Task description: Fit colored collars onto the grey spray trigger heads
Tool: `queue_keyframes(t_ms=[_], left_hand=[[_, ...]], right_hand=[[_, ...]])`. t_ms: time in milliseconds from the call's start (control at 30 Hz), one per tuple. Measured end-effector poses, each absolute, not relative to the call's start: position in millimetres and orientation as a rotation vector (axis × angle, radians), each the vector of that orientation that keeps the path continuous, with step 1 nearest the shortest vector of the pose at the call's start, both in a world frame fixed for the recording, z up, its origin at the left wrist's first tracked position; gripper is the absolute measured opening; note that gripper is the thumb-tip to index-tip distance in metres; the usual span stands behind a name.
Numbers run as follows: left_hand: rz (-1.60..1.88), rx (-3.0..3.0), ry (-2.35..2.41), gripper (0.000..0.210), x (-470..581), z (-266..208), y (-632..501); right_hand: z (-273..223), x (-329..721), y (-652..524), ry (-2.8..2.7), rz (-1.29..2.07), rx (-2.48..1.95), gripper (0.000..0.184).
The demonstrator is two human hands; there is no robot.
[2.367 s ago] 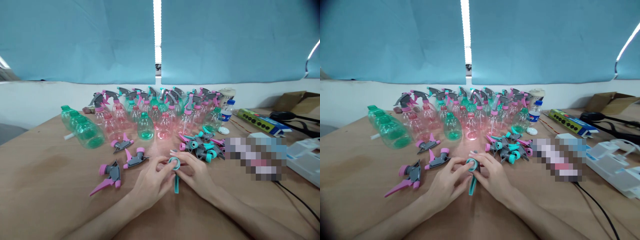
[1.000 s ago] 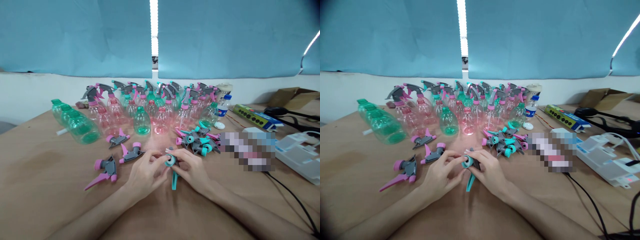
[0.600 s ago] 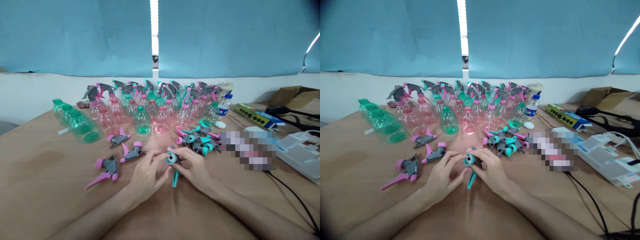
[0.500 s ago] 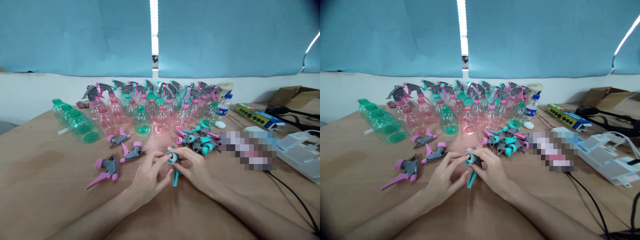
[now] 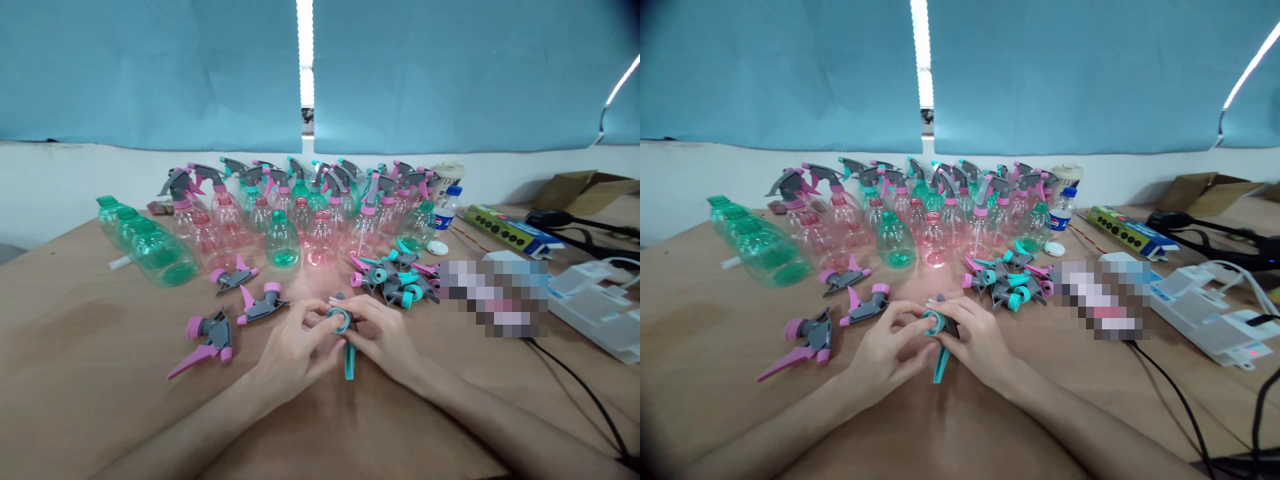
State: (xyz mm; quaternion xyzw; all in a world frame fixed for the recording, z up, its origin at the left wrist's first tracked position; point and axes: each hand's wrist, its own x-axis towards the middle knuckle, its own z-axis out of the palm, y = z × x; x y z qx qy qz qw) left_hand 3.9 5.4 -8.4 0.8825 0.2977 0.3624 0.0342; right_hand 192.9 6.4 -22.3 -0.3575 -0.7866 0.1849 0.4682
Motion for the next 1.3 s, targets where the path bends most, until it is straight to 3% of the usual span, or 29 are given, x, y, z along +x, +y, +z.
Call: queue_keyframes(t_ms=[267, 667, 900, 1300], left_hand=[[1.166, 2.779, 1.131, 0.026, 4.0, -4.6, 6.9], [1.004, 2.527, 0.994, 0.031, 2.8, -5.8, 3.7], [1.052, 2.534, 0.974, 0.019, 2.3, 1.9, 3.2], [1.085, 2.446, 1.029, 0.017, 1.1, 0.3, 0.8]], right_hand=[[-24.3, 194.8, 8.2, -1.908, 0.413, -0.902, 0.027], [-24.2, 196.2, 8.9, -1.911, 0.363, -0.892, 0.025], [-20.1, 193.6, 7.9, -1.986, 0.298, -0.853, 0.030], [-20.1, 192.0, 6.1, -1.977, 0.346, -0.871, 0.023]])
